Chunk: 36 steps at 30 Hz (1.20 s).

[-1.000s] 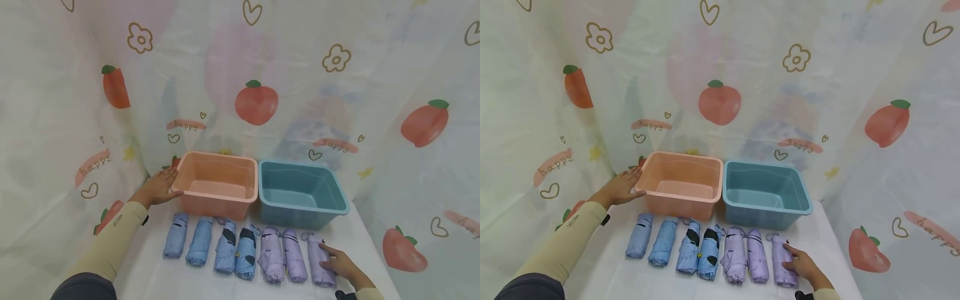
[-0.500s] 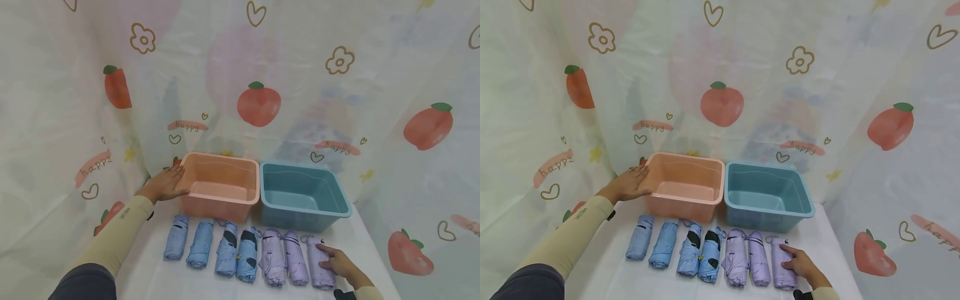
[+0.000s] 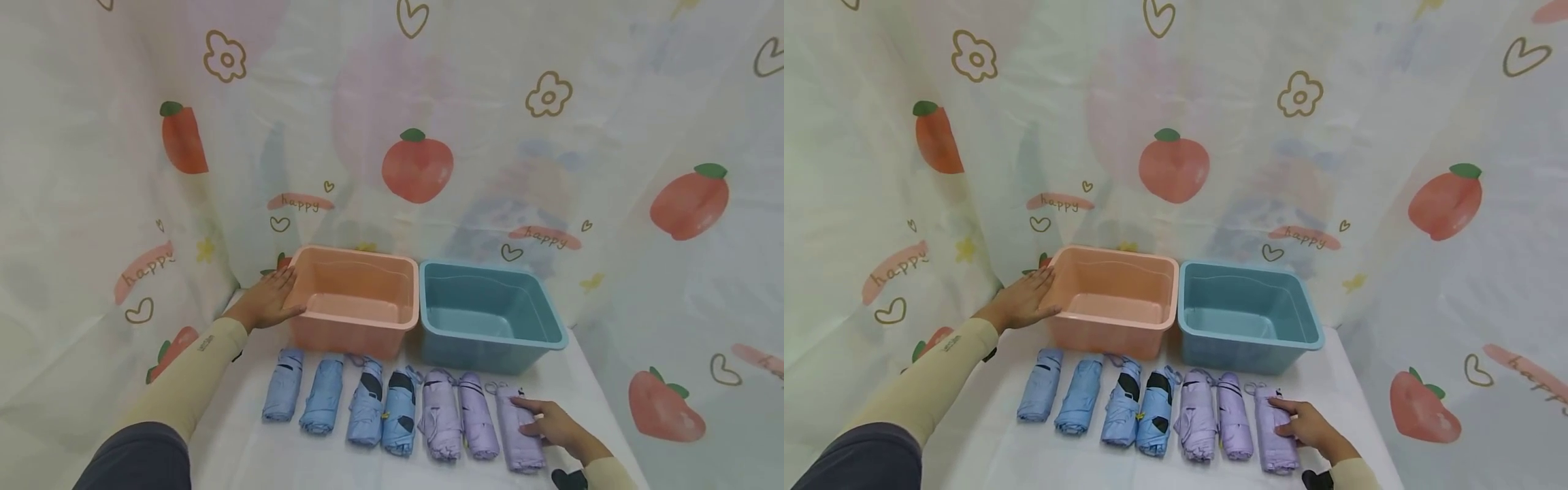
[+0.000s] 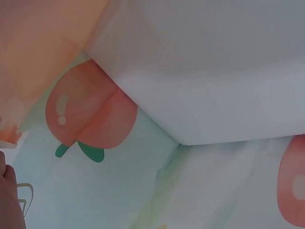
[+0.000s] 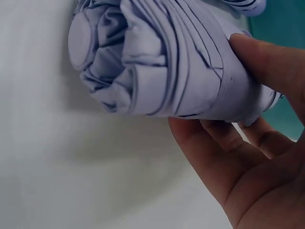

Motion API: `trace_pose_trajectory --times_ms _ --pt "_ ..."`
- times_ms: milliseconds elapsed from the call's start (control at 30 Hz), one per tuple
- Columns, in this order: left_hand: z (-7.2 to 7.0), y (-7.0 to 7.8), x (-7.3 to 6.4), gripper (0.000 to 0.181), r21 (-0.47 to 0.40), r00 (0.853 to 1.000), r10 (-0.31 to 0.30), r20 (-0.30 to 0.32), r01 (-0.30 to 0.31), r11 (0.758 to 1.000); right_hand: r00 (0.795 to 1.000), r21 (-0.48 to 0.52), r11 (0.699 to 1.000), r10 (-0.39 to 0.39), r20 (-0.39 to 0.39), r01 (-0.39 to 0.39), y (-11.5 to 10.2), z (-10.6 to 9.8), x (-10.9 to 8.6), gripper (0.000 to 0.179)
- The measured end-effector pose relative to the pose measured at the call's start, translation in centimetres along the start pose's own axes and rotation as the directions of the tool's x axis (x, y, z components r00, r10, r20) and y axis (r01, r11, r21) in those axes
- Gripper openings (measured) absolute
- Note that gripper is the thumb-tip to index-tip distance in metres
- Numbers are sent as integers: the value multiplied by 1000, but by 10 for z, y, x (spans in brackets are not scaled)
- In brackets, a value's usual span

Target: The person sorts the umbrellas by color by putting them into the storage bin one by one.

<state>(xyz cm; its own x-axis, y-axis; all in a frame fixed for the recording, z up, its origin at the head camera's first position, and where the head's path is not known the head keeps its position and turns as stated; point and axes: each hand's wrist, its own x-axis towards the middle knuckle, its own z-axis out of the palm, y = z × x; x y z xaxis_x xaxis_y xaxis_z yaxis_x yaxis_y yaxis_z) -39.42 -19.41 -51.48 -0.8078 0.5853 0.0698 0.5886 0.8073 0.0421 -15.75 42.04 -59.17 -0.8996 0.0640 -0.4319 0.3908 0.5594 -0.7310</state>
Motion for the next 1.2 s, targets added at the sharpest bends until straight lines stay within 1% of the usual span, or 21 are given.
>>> trace_pose_trajectory --times_ms 100,167,200,267,367,433,600,633,733,933,1000,1033,1100,1200 --pt "0 -2 1 98 5 1000 -7 0 7 1000 1000 -75 997 -13 1 13 -10 -6 -5 62" --pt "1 -3 0 97 0 1000 -11 -3 11 1000 999 -133 990 -35 7 36 -17 -12 -7 61" --pt "2 -4 -1 97 -1 1000 -12 -7 12 1000 998 -160 986 -54 14 55 -21 -15 -9 61" --pt "2 -5 -2 96 -9 1000 -15 -16 15 1000 993 -233 965 -112 30 116 -30 -22 -11 61" --pt "0 -6 -5 96 -33 999 -18 -34 17 999 975 -330 918 -211 64 220 -46 -31 -17 60" --pt "-2 -7 -7 95 -39 999 -28 -38 26 999 959 -390 877 -271 83 281 -58 -36 -21 59" --pt "-3 -10 -7 95 -44 998 -39 -46 37 998 925 -480 793 -359 129 375 -89 -48 -31 55" --pt "-3 -10 -7 95 -43 998 -36 -50 34 999 919 -500 775 -371 134 386 -94 -50 -32 55" --pt "-1 -12 -7 96 -35 998 -18 -60 16 999 902 -533 736 -407 145 418 -110 -56 -35 53" --pt "5 -13 -7 96 -34 997 7 -79 -9 999 881 -557 701 -453 134 445 -140 -70 -39 51" --pt "7 -12 -7 96 -35 996 12 -85 -15 999 872 -575 681 -473 127 453 -150 -75 -39 51" --pt "8 -10 -6 96 -42 996 15 -88 -18 999 865 -590 665 -486 124 458 -155 -77 -39 51" --pt "8 -7 -5 95 -42 995 25 -92 -29 999 858 -602 652 -499 118 462 -164 -82 -38 51" --pt "9 0 -1 95 -37 996 40 -81 -43 998 850 -623 631 -515 110 463 -176 -90 -35 50"
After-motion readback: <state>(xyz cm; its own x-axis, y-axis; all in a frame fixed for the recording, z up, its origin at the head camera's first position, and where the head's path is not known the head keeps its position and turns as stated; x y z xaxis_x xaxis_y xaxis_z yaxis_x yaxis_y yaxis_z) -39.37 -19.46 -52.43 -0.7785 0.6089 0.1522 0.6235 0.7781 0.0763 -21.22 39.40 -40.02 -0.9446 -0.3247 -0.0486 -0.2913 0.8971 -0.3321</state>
